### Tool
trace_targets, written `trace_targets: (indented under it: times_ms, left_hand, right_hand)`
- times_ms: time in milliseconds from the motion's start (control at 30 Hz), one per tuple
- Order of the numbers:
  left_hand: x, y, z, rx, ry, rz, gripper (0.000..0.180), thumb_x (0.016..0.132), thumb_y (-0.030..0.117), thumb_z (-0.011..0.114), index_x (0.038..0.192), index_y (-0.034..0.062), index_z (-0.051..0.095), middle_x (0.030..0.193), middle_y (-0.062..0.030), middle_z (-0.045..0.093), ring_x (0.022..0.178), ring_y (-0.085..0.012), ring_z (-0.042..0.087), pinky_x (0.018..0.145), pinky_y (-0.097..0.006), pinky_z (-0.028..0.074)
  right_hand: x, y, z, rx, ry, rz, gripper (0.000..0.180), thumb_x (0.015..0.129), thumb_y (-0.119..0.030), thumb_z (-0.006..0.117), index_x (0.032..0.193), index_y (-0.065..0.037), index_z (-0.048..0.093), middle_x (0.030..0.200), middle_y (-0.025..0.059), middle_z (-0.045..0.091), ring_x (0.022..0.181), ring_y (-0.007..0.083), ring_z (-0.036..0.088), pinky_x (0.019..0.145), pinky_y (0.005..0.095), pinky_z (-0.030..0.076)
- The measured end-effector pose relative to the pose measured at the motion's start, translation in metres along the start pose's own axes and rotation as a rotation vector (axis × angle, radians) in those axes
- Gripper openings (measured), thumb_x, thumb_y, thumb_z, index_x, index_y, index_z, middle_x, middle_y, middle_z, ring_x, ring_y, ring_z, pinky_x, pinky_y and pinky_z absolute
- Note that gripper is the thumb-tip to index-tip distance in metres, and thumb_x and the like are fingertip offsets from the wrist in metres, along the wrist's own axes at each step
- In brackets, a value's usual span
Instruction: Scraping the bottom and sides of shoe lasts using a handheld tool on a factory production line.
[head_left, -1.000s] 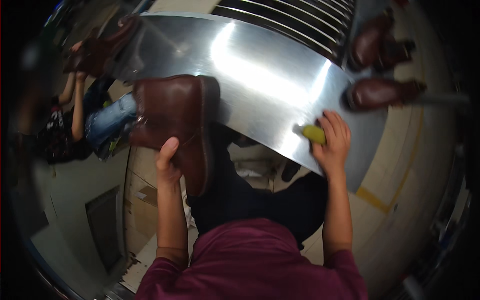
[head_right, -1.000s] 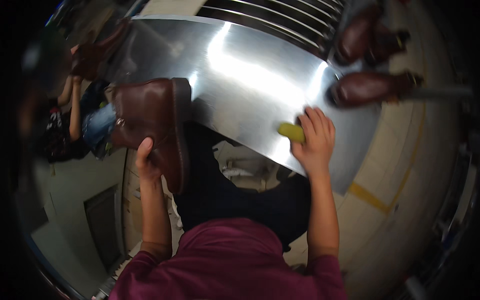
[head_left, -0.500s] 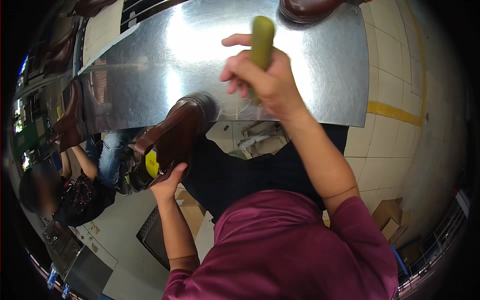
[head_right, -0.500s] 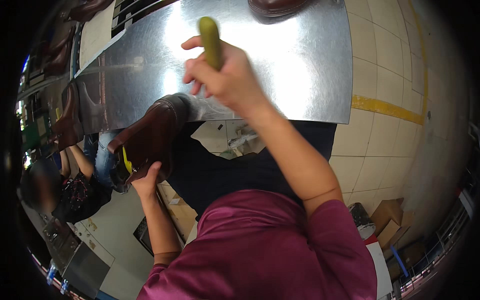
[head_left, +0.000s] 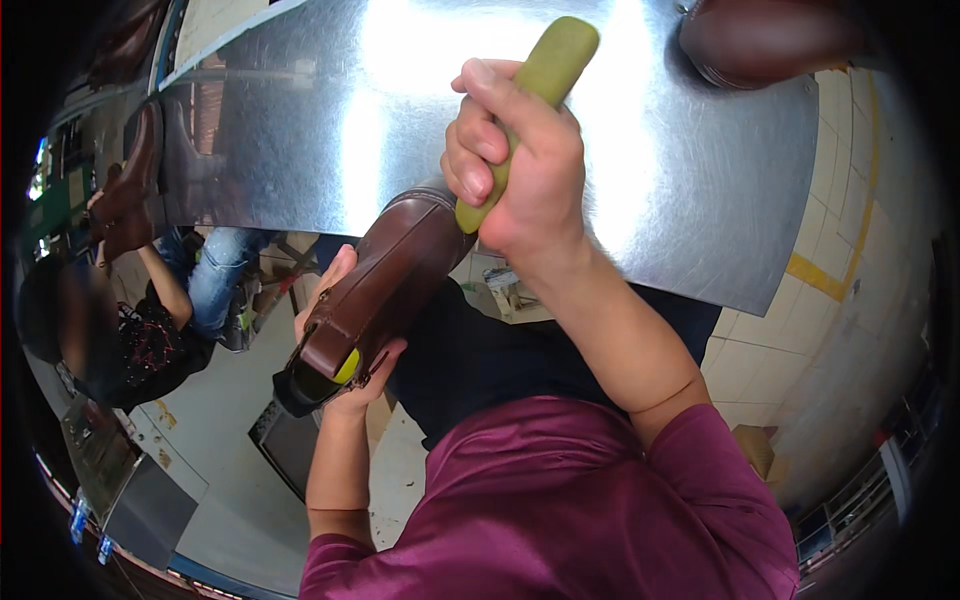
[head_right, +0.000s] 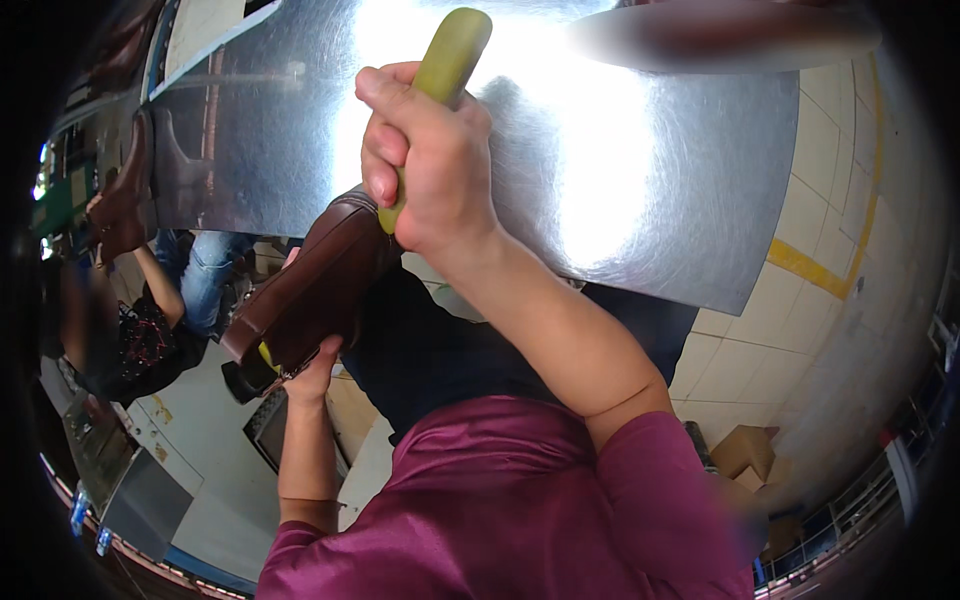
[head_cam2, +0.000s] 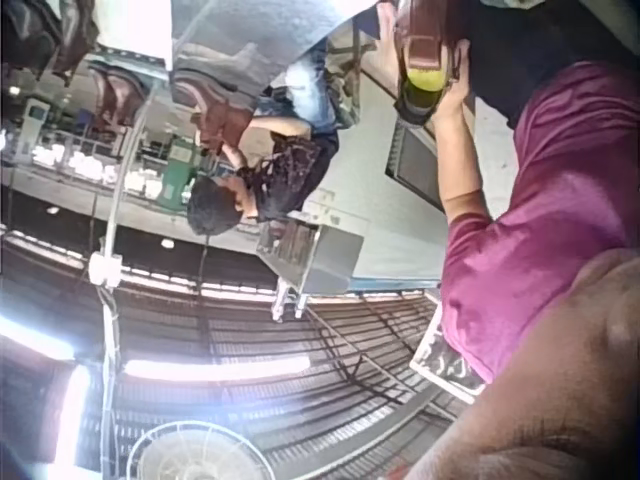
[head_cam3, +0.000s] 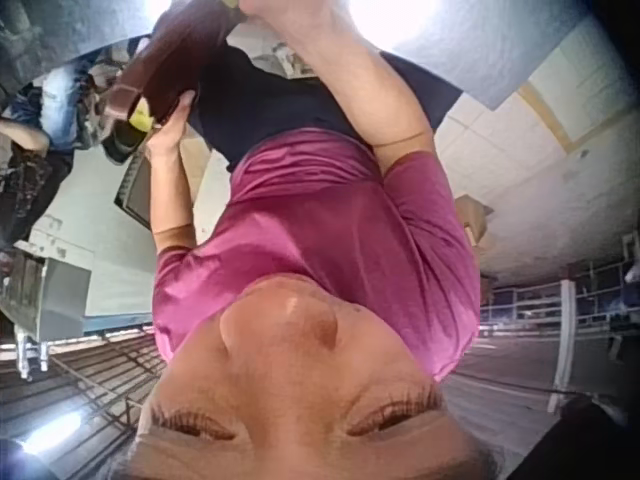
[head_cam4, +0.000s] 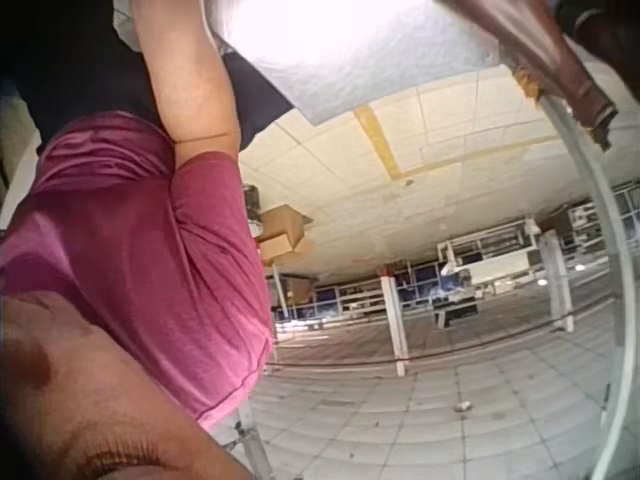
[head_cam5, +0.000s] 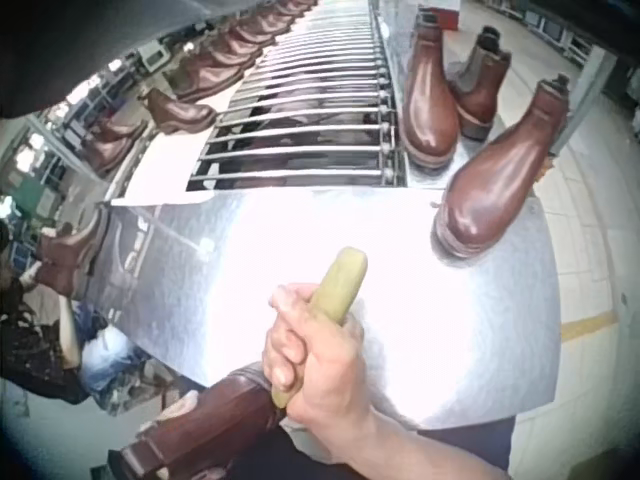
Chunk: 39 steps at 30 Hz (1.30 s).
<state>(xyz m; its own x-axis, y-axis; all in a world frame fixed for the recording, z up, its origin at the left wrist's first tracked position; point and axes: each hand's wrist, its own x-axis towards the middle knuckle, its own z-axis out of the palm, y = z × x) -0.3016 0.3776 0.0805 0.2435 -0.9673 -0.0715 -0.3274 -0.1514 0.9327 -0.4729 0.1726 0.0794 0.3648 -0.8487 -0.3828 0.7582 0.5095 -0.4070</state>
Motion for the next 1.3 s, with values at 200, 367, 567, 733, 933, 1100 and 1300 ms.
trace_targets:
  times_ms: [200, 367, 567, 733, 933, 1100, 1300]
  left_hand:
    - [0.011, 0.006, -0.003, 0.139, 0.035, 0.105, 0.087, 0.074, 0.038, 0.091, 0.141, -0.0046, 0.055, 0.14, -0.0225, 0.059, 0.136, -0.0345, 0.054, 0.115, -0.043, 0.04]
    - [0.046, 0.042, -0.011, 0.427, -0.13, 0.493, 0.055, 0.082, 0.029, 0.083, 0.127, 0.0027, 0.066, 0.132, -0.0165, 0.069, 0.136, -0.0356, 0.055, 0.118, -0.055, 0.033]
    - [0.059, 0.056, 0.0, 0.48, -0.155, 0.41, 0.03, 0.085, 0.023, 0.078, 0.112, 0.0131, 0.071, 0.149, -0.016, 0.057, 0.151, -0.0406, 0.035, 0.126, -0.055, 0.009]
    - [0.071, 0.057, 0.005, 0.506, -0.206, 0.495, 0.051, 0.085, 0.028, 0.08, 0.128, 0.0103, 0.06, 0.148, -0.0185, 0.057, 0.148, -0.0386, 0.041, 0.125, -0.056, 0.015]
    - [0.061, 0.048, 0.006, 0.55, -0.126, 0.543, 0.047, 0.086, 0.026, 0.079, 0.126, 0.0106, 0.059, 0.145, -0.0202, 0.058, 0.145, -0.0384, 0.045, 0.125, -0.056, 0.016]
    - [0.058, 0.041, 0.005, 0.457, -0.121, 0.533, 0.03, 0.099, 0.035, 0.06, 0.119, 0.0127, 0.066, 0.142, -0.0155, 0.062, 0.144, -0.0378, 0.046, 0.125, -0.058, 0.008]
    - [0.046, 0.018, 0.002, 0.555, -0.003, 0.559, 0.016, 0.099, 0.019, 0.058, 0.11, 0.0202, 0.068, 0.136, -0.007, 0.067, 0.14, -0.0342, 0.052, 0.124, -0.06, 0.012]
  right_hand:
    - [-0.006, 0.006, 0.009, -0.11, -0.015, -0.1, 0.017, 0.095, -0.019, 0.071, 0.096, -0.006, 0.06, 0.059, -0.0027, 0.045, 0.045, 0.0091, 0.043, 0.043, 0.025, 0.034]
    - [-0.019, -0.008, -0.01, -0.252, 0.0, -0.174, 0.02, 0.096, -0.024, 0.071, 0.094, -0.006, 0.06, 0.06, -0.0016, 0.046, 0.046, 0.0098, 0.045, 0.043, 0.0244, 0.035]
    - [-0.041, -0.074, -0.031, -0.32, -0.023, -0.559, 0.029, 0.101, -0.032, 0.065, 0.098, -0.003, 0.061, 0.061, -0.0002, 0.047, 0.048, 0.0113, 0.048, 0.045, 0.0269, 0.039]
    - [-0.032, -0.074, -0.048, -0.076, -0.073, -0.36, 0.034, 0.1, -0.034, 0.066, 0.098, -0.001, 0.059, 0.057, -0.0004, 0.046, 0.044, 0.0108, 0.046, 0.042, 0.0268, 0.037]
    - [-0.015, -0.041, -0.034, 0.057, -0.12, -0.232, 0.036, 0.103, -0.04, 0.061, 0.09, -0.008, 0.055, 0.056, -0.0013, 0.041, 0.044, 0.0122, 0.042, 0.044, 0.0286, 0.036]
    - [-0.024, -0.034, -0.03, -0.047, -0.164, -0.345, 0.031, 0.104, -0.034, 0.062, 0.091, -0.007, 0.056, 0.057, -0.0014, 0.04, 0.045, 0.0114, 0.042, 0.045, 0.0279, 0.035]
    - [-0.007, -0.044, -0.003, -0.262, -0.102, -0.019, 0.029, 0.097, -0.031, 0.072, 0.089, -0.006, 0.059, 0.058, -0.002, 0.043, 0.043, 0.0089, 0.041, 0.042, 0.0243, 0.031]
